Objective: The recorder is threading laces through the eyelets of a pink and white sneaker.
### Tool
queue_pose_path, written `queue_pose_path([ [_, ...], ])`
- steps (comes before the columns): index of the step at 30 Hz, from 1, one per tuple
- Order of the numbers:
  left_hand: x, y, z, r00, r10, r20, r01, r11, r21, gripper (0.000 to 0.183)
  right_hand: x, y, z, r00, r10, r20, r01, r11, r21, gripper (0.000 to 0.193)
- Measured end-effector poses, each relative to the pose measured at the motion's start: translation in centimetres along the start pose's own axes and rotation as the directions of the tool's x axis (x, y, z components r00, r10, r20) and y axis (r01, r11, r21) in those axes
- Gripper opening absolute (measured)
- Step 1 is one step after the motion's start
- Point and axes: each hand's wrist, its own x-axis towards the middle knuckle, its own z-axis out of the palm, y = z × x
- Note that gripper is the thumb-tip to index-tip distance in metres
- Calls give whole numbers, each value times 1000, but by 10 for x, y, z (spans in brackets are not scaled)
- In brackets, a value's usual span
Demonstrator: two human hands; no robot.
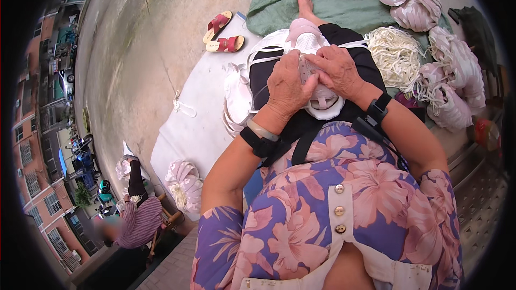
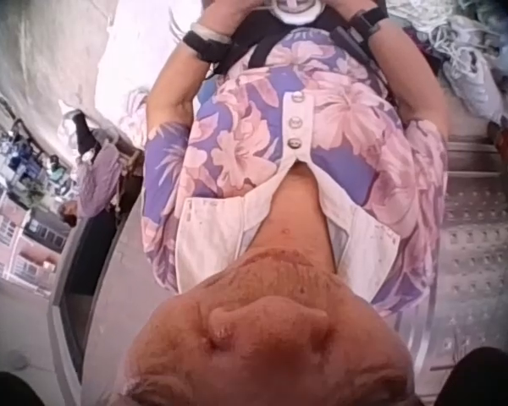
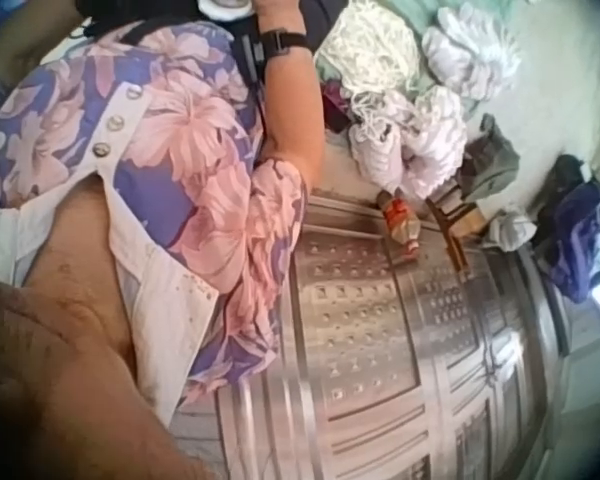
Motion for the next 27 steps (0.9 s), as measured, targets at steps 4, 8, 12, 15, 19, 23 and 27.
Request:
queue_pose_path([
  [4, -3, -4, 2, 990, -56, 129, 54, 998, 18, 60, -2, 2, 2, 1000, -3, 2, 3, 1000, -17, 43],
  [8, -6, -7, 0, 977, -71, 201, 66, 997, 32, 62, -4, 4, 8, 999, -25, -48, 26, 1000, 16, 40],
  [12, -2, 6, -3, 933, -150, 328, 130, 988, 83, 46, -4, 1, 3, 999, -5, -44, 4, 1000, -16, 36],
  [15, 1, 11, 1, 910, -252, 328, 183, 957, 227, 36, 2, -4, 4, 999, -50, -17, 49, 998, -26, 36],
  [19, -2, 10, 1, 915, -291, 281, 226, 944, 241, 26, 10, -22, 6, 996, -45, -81, 42, 998, -37, 24],
  [23, -9, -9, 0, 937, -253, 242, 230, 966, 123, 24, 10, -29, 9, 993, -14, -117, 9, 999, -36, 17],
  [27, -18, -24, 5, 984, -106, 142, 120, 988, -94, 21, 4, -25, 19, 994, -51, -100, 38, 991, -131, 18],
])
